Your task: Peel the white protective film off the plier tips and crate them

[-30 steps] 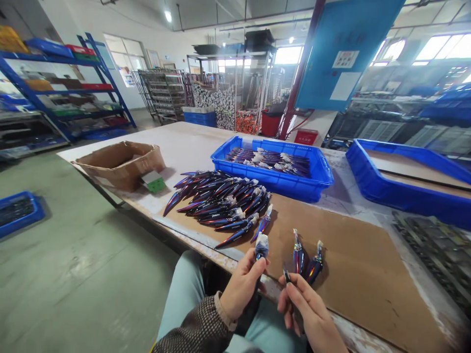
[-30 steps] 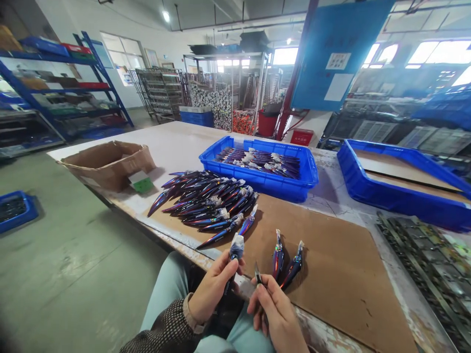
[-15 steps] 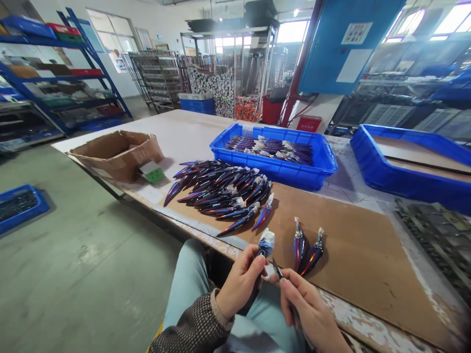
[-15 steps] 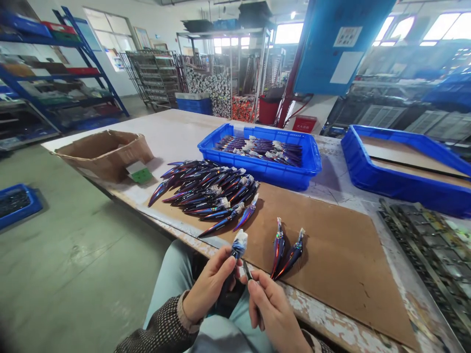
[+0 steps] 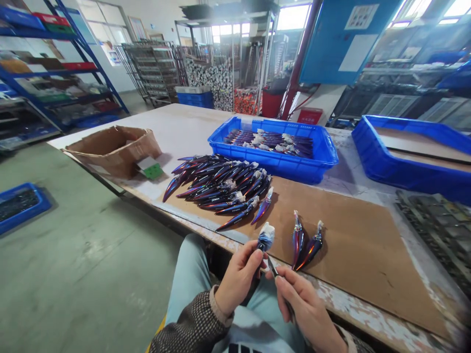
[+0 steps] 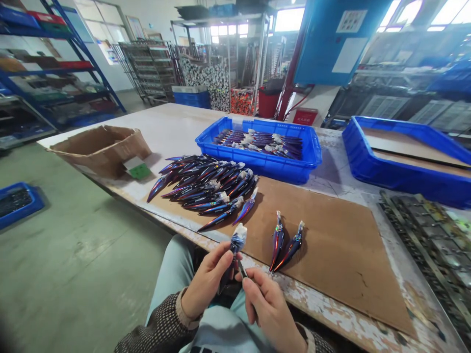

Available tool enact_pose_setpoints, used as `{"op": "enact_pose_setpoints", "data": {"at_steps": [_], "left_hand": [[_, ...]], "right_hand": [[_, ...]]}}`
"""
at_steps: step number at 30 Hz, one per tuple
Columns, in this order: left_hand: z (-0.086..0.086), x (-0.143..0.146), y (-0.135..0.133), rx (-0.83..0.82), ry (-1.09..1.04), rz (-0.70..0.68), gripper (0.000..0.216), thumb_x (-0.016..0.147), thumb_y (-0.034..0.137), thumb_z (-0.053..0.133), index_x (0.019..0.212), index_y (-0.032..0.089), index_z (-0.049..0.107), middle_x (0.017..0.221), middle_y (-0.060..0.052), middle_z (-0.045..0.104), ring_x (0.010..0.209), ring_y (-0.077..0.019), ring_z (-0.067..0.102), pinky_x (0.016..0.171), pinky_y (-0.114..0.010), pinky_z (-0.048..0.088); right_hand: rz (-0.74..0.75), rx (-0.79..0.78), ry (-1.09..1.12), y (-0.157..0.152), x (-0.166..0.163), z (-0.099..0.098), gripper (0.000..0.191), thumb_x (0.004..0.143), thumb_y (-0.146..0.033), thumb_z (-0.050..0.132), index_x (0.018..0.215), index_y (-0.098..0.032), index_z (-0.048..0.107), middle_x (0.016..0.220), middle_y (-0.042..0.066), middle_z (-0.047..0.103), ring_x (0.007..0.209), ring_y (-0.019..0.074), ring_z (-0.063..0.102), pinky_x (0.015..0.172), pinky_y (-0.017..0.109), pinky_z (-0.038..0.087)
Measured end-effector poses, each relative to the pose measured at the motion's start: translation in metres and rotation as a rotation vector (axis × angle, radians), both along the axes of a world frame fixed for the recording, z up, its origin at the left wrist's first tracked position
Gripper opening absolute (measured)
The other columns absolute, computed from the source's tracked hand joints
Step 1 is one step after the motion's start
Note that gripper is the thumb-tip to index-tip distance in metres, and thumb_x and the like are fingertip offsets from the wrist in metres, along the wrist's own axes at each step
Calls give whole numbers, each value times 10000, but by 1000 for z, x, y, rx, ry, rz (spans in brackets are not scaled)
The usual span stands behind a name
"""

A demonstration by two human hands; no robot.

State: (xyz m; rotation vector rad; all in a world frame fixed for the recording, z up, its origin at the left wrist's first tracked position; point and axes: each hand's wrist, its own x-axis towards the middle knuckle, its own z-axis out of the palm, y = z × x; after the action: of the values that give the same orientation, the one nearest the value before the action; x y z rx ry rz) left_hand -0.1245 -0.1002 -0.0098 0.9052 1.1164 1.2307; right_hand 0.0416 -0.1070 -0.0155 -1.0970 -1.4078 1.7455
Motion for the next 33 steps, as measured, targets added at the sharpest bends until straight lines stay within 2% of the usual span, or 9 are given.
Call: {"op": "enact_pose_setpoints", "data": {"at_steps": [5, 11, 19, 26, 33], "left_hand": [[-1, -1, -3, 9, -14, 4, 441, 881, 549, 661, 1123, 181, 670, 923, -36, 676, 699, -125, 560, 642, -246, 465], [-6, -1, -8, -6, -42, 17, 492, 844, 584, 689, 1144, 194, 665, 835, -16, 646, 744, -156, 587, 678, -266, 492], [-4, -1, -16, 96, 102, 36, 426, 900, 535, 643, 1143, 186, 668, 880, -34, 642, 786, -167, 564, 753, -284, 509], [-4, 2, -33, 202, 158, 68, 399, 949, 476, 596, 1216, 184, 645, 1056, -86, 684, 924, -213, 613, 822, -314, 535], [-4, 1, -42, 209, 137, 70, 359, 952, 441, 605, 1204, 187, 646, 956, -72, 688, 852, -205, 625, 814, -323, 537]], "right_hand": [[14, -1, 21, 0, -4, 2, 544, 956, -659, 503, 1021, -140, 653, 429, -92, 448, 382, 83, 315, 428, 206, 260], [23, -7, 20, -1, -3, 2, 533, 967, -642, 500, 1036, -136, 652, 426, -95, 434, 381, 77, 289, 417, 211, 224], [14, -15, 5, -9, -4, 2, 566, 952, -680, 487, 1003, -139, 644, 440, -100, 412, 388, 77, 298, 425, 210, 241], [-35, -1, -16, -26, -4, -2, 547, 951, -677, 491, 981, -154, 651, 458, -88, 422, 404, 83, 325, 434, 210, 279], [-157, 42, -52, -31, -7, 10, 531, 928, -671, 530, 938, -164, 687, 455, -72, 426, 400, 97, 342, 431, 235, 294]]}}
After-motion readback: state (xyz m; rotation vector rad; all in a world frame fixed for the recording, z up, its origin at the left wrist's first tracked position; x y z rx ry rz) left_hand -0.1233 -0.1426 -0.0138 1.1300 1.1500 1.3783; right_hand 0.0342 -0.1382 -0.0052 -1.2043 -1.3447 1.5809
